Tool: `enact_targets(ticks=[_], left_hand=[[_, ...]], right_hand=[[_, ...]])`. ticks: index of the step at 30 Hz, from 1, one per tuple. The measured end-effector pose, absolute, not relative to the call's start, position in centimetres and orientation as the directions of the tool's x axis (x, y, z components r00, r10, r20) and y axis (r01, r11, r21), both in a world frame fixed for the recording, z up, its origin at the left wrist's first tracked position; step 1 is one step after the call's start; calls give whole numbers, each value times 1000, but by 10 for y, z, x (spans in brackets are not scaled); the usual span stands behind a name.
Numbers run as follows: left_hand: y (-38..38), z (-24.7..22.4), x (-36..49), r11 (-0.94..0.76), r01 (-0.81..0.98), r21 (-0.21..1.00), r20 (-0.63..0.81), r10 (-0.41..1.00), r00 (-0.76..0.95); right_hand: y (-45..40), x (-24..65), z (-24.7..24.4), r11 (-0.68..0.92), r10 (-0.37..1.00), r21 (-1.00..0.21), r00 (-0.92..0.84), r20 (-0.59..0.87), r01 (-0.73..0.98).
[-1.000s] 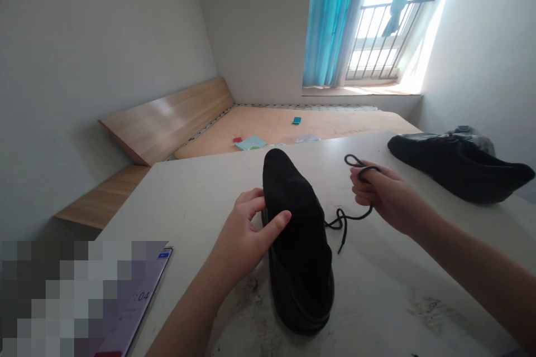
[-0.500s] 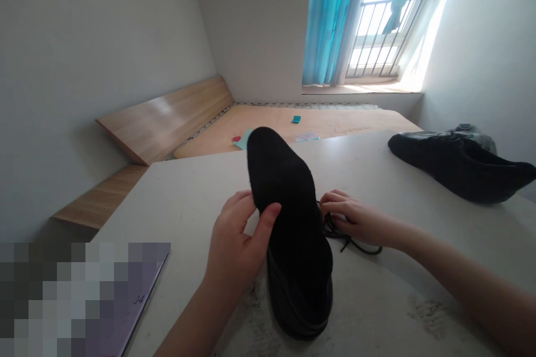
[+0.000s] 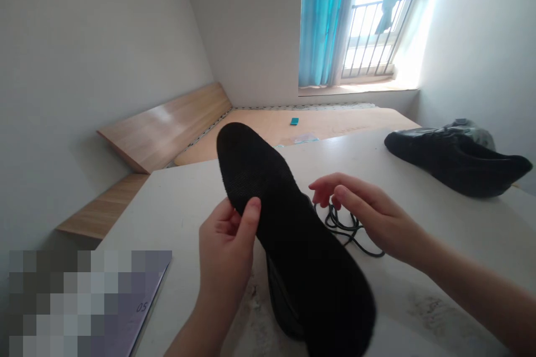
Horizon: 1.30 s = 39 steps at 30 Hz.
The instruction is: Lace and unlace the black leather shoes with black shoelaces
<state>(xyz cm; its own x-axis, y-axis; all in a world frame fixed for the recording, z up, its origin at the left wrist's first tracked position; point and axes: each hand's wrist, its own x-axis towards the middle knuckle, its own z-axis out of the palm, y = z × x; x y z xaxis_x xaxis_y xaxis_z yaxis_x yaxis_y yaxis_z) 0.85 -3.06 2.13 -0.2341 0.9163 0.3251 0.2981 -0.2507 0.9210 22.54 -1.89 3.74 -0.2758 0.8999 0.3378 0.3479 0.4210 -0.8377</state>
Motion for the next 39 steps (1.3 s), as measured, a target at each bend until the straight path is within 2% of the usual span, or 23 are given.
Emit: enact_targets(ticks=[2,6,9,15,18,22,27,33,35,39], left_hand=[[-34,22,14,-240,314,919,311,930,-198],[-35,20,18,-258,333,907,322,935,-152],[-35,19,17,-275,357,893,334,936,-112],[-33,21,16,-314,608,729,415,909,-29],[-33,21,16,-337,643,688,412,910,36],[-35,20,16,-327,637,698,358,930,84],[-36,20,15,-300,545,783,330,943,45],[-39,23,18,-158,221,962,162,987,0],[-39,24,19,-167,160,973,177,983,-47],[-40,25,22,-210,148,966,225,970,-91]], right_hand=[[-27,213,46,341,919,-899,-297,258,276],[-29,198,50,44,944,-987,-329,-9,153],[-28,197,47,-35,944,-991,-322,-76,133],[-29,210,43,109,947,-924,-322,-15,365],[-29,214,43,182,948,-875,-318,34,449],[-29,211,46,264,947,-772,-307,95,578],[-32,207,53,313,933,-690,-347,96,653],[-38,206,62,340,880,-618,-471,-56,709],[-43,206,62,390,888,-543,-460,7,743],[-53,201,61,506,852,-303,-415,318,808]])
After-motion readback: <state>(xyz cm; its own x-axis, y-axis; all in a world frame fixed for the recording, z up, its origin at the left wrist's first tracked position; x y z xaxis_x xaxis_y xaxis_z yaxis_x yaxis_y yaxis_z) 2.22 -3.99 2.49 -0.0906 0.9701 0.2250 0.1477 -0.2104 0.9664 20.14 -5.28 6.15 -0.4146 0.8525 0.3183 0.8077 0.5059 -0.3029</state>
